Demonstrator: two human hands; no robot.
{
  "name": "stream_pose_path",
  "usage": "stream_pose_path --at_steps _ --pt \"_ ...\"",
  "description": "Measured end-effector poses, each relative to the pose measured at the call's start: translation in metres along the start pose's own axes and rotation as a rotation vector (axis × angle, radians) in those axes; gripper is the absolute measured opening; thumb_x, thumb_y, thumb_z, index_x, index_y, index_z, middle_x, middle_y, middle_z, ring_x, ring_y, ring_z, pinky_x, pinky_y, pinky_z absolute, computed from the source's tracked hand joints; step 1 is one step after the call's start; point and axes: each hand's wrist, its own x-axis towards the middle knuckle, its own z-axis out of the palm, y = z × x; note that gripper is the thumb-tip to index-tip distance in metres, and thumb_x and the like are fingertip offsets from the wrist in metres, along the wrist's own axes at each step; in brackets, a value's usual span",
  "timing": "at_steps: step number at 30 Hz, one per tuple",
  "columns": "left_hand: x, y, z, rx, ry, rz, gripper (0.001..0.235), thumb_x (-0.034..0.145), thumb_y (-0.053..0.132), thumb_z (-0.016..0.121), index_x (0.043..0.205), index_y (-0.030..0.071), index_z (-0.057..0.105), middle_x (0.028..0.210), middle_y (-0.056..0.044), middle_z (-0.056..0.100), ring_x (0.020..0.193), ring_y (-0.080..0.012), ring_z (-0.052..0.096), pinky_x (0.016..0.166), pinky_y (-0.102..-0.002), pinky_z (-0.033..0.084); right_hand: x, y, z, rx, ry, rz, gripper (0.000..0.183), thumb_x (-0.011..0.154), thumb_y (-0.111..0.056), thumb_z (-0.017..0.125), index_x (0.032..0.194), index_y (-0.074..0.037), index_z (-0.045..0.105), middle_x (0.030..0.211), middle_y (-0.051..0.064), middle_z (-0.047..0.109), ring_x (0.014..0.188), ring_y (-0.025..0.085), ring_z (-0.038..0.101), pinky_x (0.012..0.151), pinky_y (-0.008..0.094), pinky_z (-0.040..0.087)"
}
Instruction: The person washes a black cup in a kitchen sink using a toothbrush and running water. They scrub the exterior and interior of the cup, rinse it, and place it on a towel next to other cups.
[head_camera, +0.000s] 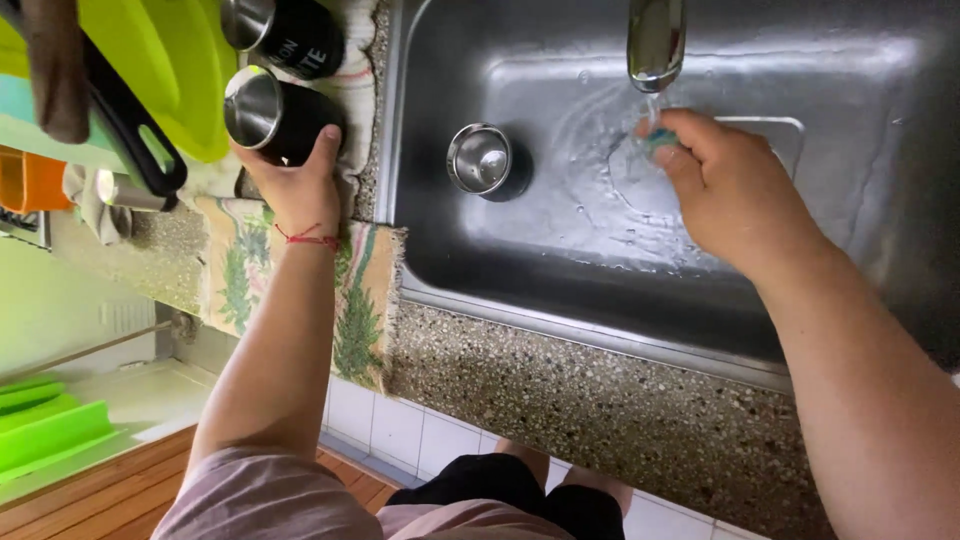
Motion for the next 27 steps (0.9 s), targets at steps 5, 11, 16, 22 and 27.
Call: stream_pose_path --at_steps 5,11,16,22,27 --pt "-0.021 0.027 -0.010 -0.024 -0.099 -0.103 0.092 0.092 0.014 0.083 0.153 0.010 0.014 0.159 -0.021 0.030 0.148 -0.0349 0.033 0.124 -0.047 0.024 0.007 0.010 0.003 -0.003 0.005 -0.023 0.021 0.110 -0.029 0.051 0.103 -0.012 0.061 0.064 0.007 0.052 0.057 0.023 0.049 0.055 0.041 0.034" --pt "-0.108 0.088 -0.006 0.123 -0.192 0.161 0.084 0.090 0.004 0.069 0.156 0.008 0.017 0.161 -0.021 0.020 0.151 -0.0393 0.021 0.126 -0.052 0.019 0.012 0.023 0.008 -0.026 0.032 -0.102 0.035 0.109 -0.036 0.042 0.102 -0.012 0.066 0.093 0.011 0.066 0.092 0.034 0.060 0.081 0.047 0.042" --pt "-0.141 0.151 0.076 -0.141 -0.781 0.424 0.047 0.091 0.000 0.066 0.137 -0.001 0.056 0.136 -0.022 0.060 0.131 -0.0430 0.053 0.112 -0.053 0.040 0.022 0.052 0.016 -0.039 0.091 -0.197 0.036 0.099 -0.021 0.052 0.132 -0.015 0.064 0.114 0.018 0.069 0.114 0.041 0.060 0.099 0.054 0.044" --pt "-0.175 0.166 0.205 -0.582 -0.713 -0.396 0.041 0.103 0.027 0.050 0.137 0.006 0.059 0.126 -0.017 0.068 0.120 -0.0241 0.059 0.106 -0.043 0.049 0.026 0.042 0.017 0.112 0.130 -0.183 0.032 0.095 -0.021 0.056 0.125 -0.027 0.067 0.106 0.004 0.074 0.107 0.032 0.066 0.093 0.047 0.051" --pt "-0.164 0.159 0.203 -0.194 -0.748 0.141 0.025 0.103 0.023 0.053 0.116 0.015 0.072 0.108 -0.011 0.075 0.106 -0.0315 0.071 0.091 -0.043 0.055 0.025 0.050 0.003 0.171 0.195 0.002 0.021 0.088 -0.027 0.066 0.103 -0.013 0.069 0.073 0.003 0.071 0.073 0.020 0.072 0.072 0.035 0.054"
